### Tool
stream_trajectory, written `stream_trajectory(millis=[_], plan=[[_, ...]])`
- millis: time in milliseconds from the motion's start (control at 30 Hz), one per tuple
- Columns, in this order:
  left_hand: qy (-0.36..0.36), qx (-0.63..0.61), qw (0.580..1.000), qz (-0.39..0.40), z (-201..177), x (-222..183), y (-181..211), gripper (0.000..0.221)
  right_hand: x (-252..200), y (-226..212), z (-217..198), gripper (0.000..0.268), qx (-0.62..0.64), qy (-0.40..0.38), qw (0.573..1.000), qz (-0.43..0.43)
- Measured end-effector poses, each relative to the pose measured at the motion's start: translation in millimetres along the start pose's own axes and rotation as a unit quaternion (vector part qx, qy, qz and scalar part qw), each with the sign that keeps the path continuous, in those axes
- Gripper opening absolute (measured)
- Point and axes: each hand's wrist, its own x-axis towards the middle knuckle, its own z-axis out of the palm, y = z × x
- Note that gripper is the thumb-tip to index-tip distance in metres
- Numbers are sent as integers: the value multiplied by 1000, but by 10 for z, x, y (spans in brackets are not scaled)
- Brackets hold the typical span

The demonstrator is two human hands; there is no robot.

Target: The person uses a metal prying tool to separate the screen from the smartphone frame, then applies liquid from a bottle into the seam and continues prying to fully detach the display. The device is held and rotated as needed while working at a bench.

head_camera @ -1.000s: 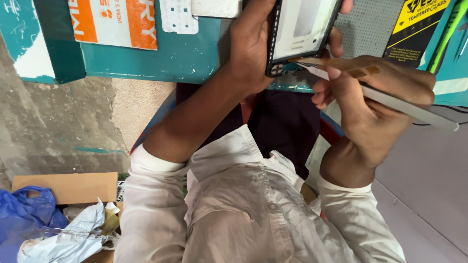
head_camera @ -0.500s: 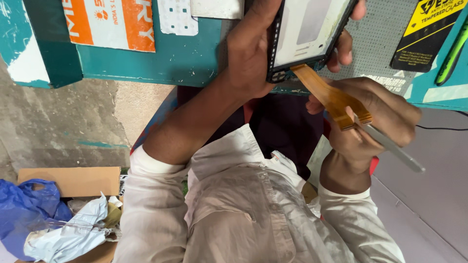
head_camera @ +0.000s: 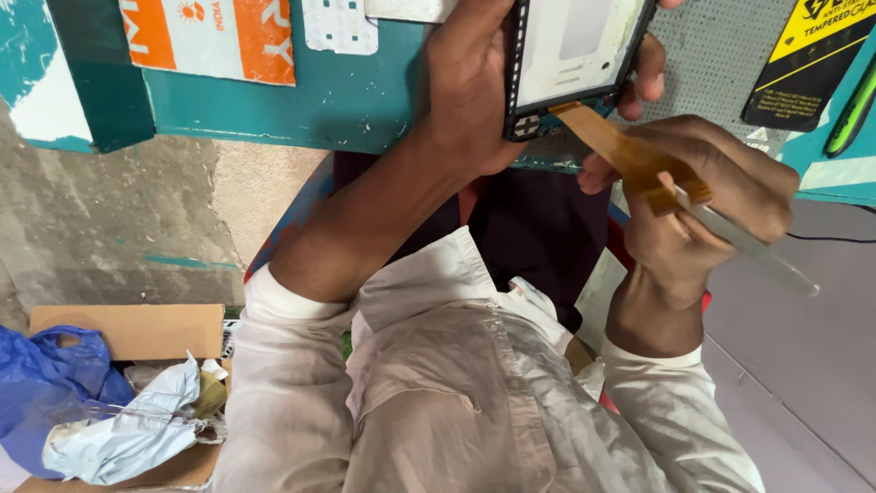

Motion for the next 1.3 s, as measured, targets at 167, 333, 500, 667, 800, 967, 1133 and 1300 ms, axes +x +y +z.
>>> stream_trajectory(millis=[167, 333, 500, 667, 800, 967, 1133, 1300], plan=[[23, 43, 998, 25, -13, 15, -42, 66, 120, -43, 4, 5, -33, -20, 999, -31], [18, 15, 1000, 18, 25, -3, -27, 67, 91, -168, -6, 7, -46, -18, 999, -23], [-5, -20, 1000, -6, 37, 10, -31, 69, 52, -253, -64, 10, -108, -17, 992, -67], [-25, 1, 1000, -6, 42, 37, -28, 73, 23, -210, -90, 15, -122, -2, 988, -90], [-10, 10, 1000, -14, 114, 69, 8, 78, 90, -170, -155, 6, -38, -27, 996, -81], [-3, -10, 999, -44, 129, 42, 124, 85, 114, -39, -159, 8, -12, -25, 997, -76], [-20, 37, 999, -35, 163, 30, 190, 86, -7, 225, -80, 17, -31, -28, 991, -130], [-26, 52, 998, -35, 142, 7, 170, 85, -84, 361, -72, 16, -33, -25, 989, -143]])
